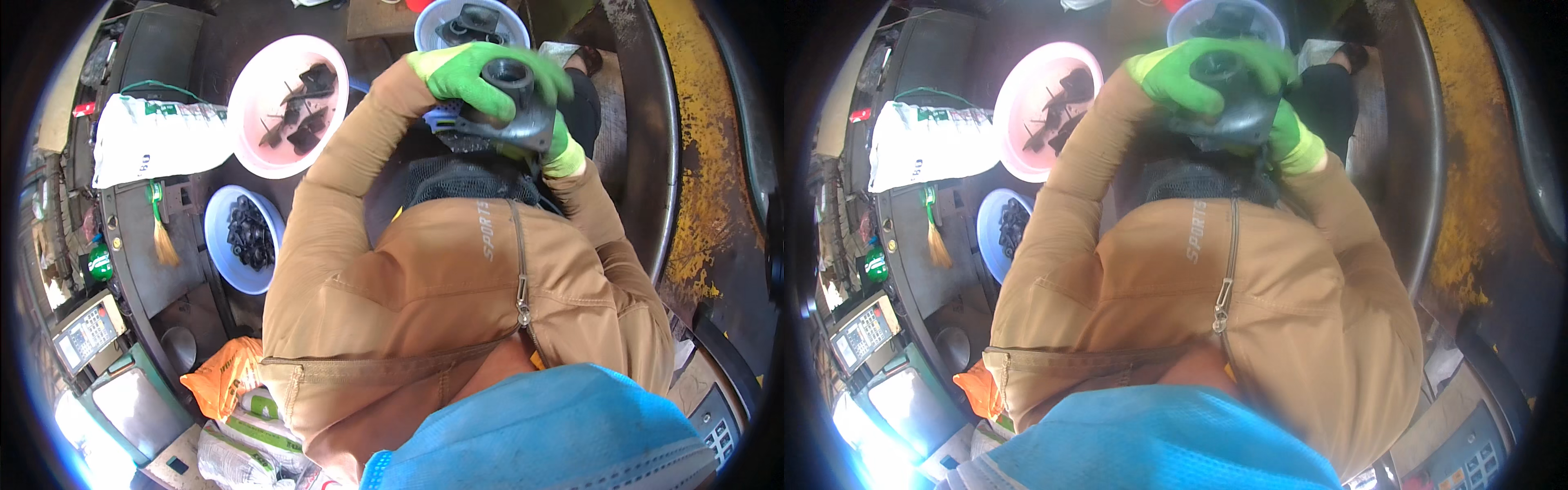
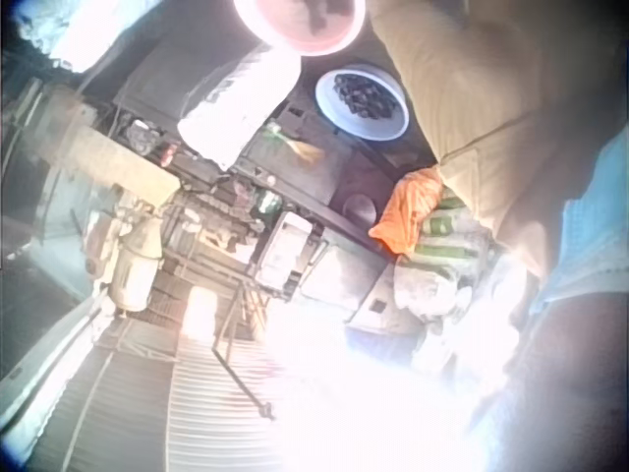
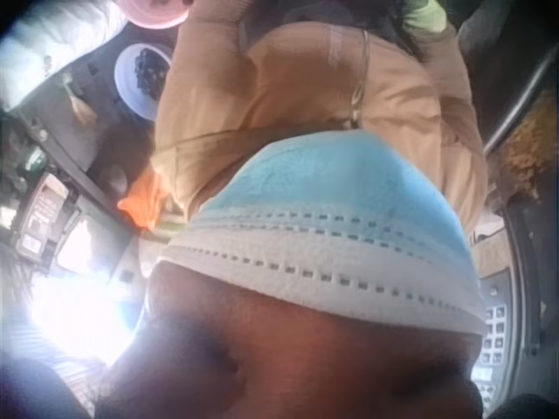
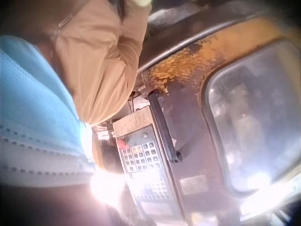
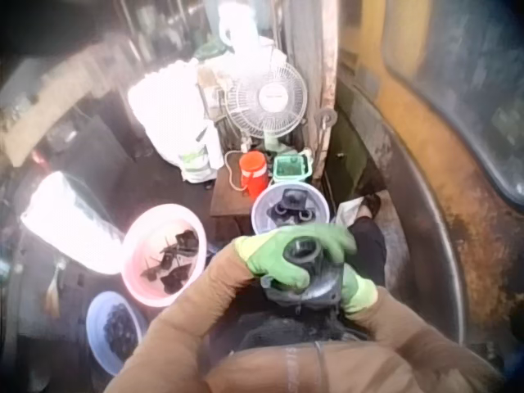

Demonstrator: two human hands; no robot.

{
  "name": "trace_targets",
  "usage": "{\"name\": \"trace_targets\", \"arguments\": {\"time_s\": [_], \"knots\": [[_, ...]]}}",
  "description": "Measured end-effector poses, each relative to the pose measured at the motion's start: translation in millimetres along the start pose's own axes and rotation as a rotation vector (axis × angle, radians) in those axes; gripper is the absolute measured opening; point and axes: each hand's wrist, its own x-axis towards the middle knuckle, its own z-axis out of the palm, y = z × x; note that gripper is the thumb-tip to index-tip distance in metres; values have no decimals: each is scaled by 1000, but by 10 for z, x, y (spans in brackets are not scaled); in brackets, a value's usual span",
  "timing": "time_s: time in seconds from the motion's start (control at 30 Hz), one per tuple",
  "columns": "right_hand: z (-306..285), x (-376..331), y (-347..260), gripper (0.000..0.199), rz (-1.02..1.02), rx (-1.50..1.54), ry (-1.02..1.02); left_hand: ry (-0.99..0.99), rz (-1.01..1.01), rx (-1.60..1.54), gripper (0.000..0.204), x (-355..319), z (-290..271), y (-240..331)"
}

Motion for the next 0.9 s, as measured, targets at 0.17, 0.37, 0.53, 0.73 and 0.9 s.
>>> {"name": "trace_targets", "arguments": {"time_s": [0.17,0.37,0.53,0.73,0.9], "knots": [[-205,213,-90,42,-99,-240,128,665,2,179,66,71,228,-36],[113,227,-497,44,-26,-242,382,921,312,408,45,158,551,-291],[88,335,-599,38,206,388,290,843,269,392,46,116,535,-132],[-218,282,-664,60,286,107,-11,625,212,303,42,30,461,-12],[-177,97,-840,52,-125,-527,-230,432,102,187,40,-14,394,31]]}}
